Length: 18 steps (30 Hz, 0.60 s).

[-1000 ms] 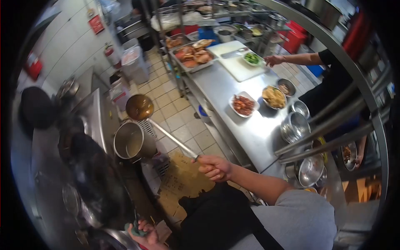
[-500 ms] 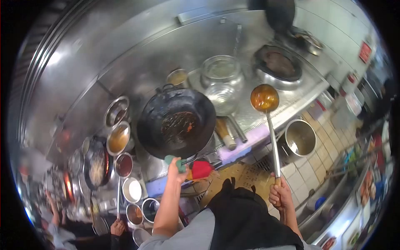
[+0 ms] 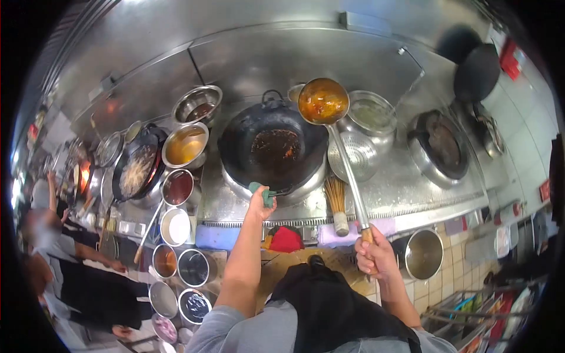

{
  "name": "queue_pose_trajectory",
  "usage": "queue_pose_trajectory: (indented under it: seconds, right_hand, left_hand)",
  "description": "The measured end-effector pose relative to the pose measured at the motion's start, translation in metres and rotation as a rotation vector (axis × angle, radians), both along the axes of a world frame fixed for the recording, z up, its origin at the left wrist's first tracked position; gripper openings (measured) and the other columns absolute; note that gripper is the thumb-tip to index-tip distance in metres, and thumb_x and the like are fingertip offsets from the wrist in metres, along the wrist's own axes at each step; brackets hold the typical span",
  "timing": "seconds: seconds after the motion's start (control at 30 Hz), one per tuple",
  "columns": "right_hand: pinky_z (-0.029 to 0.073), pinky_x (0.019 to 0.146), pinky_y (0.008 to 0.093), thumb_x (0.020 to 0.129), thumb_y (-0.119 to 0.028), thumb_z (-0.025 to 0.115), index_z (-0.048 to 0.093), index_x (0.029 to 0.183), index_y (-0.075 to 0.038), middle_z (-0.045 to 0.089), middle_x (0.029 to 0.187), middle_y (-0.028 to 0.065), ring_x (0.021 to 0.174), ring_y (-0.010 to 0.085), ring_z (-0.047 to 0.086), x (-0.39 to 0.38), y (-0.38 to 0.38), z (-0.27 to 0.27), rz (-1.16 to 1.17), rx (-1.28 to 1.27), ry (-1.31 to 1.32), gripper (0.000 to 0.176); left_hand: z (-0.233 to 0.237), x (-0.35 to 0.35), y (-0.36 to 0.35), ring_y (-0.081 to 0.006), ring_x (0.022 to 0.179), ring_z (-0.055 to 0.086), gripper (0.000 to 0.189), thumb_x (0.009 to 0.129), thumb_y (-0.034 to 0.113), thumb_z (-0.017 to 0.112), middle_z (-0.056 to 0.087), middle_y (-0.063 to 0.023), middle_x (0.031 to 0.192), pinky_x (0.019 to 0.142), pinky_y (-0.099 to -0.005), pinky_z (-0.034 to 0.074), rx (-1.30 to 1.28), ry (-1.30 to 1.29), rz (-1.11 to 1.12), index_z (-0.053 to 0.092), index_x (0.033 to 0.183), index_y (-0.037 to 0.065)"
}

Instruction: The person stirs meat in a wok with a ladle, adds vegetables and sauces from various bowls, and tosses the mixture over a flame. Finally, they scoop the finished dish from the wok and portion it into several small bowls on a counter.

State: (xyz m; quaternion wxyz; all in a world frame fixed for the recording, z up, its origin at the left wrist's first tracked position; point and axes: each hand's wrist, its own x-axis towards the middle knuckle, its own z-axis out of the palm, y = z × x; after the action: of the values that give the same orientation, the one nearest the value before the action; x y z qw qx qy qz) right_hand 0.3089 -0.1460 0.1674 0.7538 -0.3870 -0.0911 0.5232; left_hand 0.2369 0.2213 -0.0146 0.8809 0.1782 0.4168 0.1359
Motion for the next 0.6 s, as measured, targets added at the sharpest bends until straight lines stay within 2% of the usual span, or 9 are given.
queue_pose_trajectory:
  seconds: [0.03,0.1,0.13,0.23,0.33,0.4,0.47,0.53,0.6]
  right_hand:
    - [0.034,0.037,0.0206,0.087,-0.008,0.052,0.033,0.132,-0.009,0.045,0.072,0.0042,0.042,0.0059,0.036,0.006,0.005,0.002,0.019,-0.033,-0.048,0.049]
    - [0.034,0.037,0.0203,0.087,-0.008,0.053,0.034,0.132,-0.009,0.045,0.071,0.0039,0.042,0.0058,0.036,0.02,0.014,0.002,0.081,-0.039,-0.049,0.049]
    - [0.034,0.037,0.02,0.087,-0.008,0.053,0.034,0.131,-0.009,0.045,0.071,0.0036,0.042,0.0057,0.036,0.029,0.018,0.002,0.12,-0.051,-0.053,0.048]
    - [0.034,0.037,0.02,0.089,-0.009,0.05,0.034,0.13,-0.009,0.044,0.07,0.0028,0.043,0.0065,0.037,0.048,0.033,-0.001,0.201,-0.076,-0.078,0.044]
    - [0.035,0.037,0.0212,0.091,-0.009,0.046,0.03,0.129,-0.007,0.043,0.069,0.0028,0.044,0.0076,0.038,0.057,0.061,-0.006,0.269,-0.113,-0.181,0.042]
    - [0.036,0.037,0.0221,0.091,-0.008,0.045,0.027,0.129,-0.007,0.042,0.069,0.0032,0.044,0.008,0.039,0.057,0.086,-0.003,0.325,-0.146,-0.239,0.042]
    - [0.036,0.037,0.0222,0.091,-0.007,0.045,0.028,0.129,-0.006,0.043,0.069,0.0029,0.044,0.0084,0.04,0.054,0.116,-0.004,0.411,-0.13,-0.246,0.042]
    - [0.035,0.036,0.021,0.089,-0.007,0.046,0.032,0.129,-0.009,0.044,0.068,0.0025,0.043,0.0075,0.04,0.044,0.152,0.0,0.497,-0.167,-0.408,0.042]
    - [0.034,0.034,0.021,0.088,-0.005,0.047,0.042,0.111,-0.007,0.045,0.065,0.0012,0.041,0.0068,0.041,0.034,0.195,0.006,0.562,-0.14,-0.537,0.024]
  left_hand:
    - [0.007,0.002,0.0,-0.0164,0.056,0.051,0.02,0.078,0.027,0.061,0.05,-0.004,0.069,0.046,-0.0271,0.042,0.008,-0.012,0.028,0.048,0.083,0.012]
    - [0.017,-0.006,-0.01,-0.0161,0.058,0.051,0.033,0.078,0.042,0.063,0.051,-0.0036,0.071,0.047,-0.0267,0.043,0.102,0.029,0.126,0.049,0.085,0.013]
    - [0.025,-0.008,-0.011,-0.0161,0.058,0.051,0.033,0.078,0.042,0.063,0.051,-0.0036,0.071,0.047,-0.0267,0.043,0.106,0.035,0.15,0.049,0.085,0.013]
    - [0.043,-0.021,-0.021,-0.0162,0.057,0.052,0.056,0.073,0.066,0.058,0.052,-0.004,0.071,0.047,-0.0249,0.044,0.073,-0.088,0.213,0.05,0.089,0.012]
    - [0.031,-0.043,-0.028,-0.0162,0.055,0.053,0.056,0.075,0.063,0.057,0.054,-0.0056,0.072,0.046,-0.0241,0.045,-0.061,-0.222,0.22,0.051,0.087,0.009]
    - [0.017,-0.056,-0.032,-0.0158,0.057,0.055,0.047,0.081,0.053,0.057,0.057,-0.0081,0.073,0.048,-0.0252,0.048,0.002,-0.19,0.196,0.053,0.085,0.006]
    - [0.009,-0.067,-0.04,-0.0179,0.062,0.056,0.041,0.077,0.044,0.064,0.057,-0.0101,0.076,0.053,-0.027,0.048,0.083,-0.135,0.114,0.053,0.092,0.007]
    - [-0.002,-0.068,-0.055,-0.0206,0.072,0.06,0.037,0.075,0.032,0.067,0.059,-0.0105,0.079,0.063,-0.0334,0.051,0.331,0.051,-0.058,0.054,0.097,0.006]
    - [-0.016,-0.067,-0.071,-0.0246,0.082,0.063,0.043,0.074,0.026,0.067,0.06,-0.014,0.085,0.07,-0.0388,0.051,1.105,0.599,-0.531,0.05,0.108,0.005]
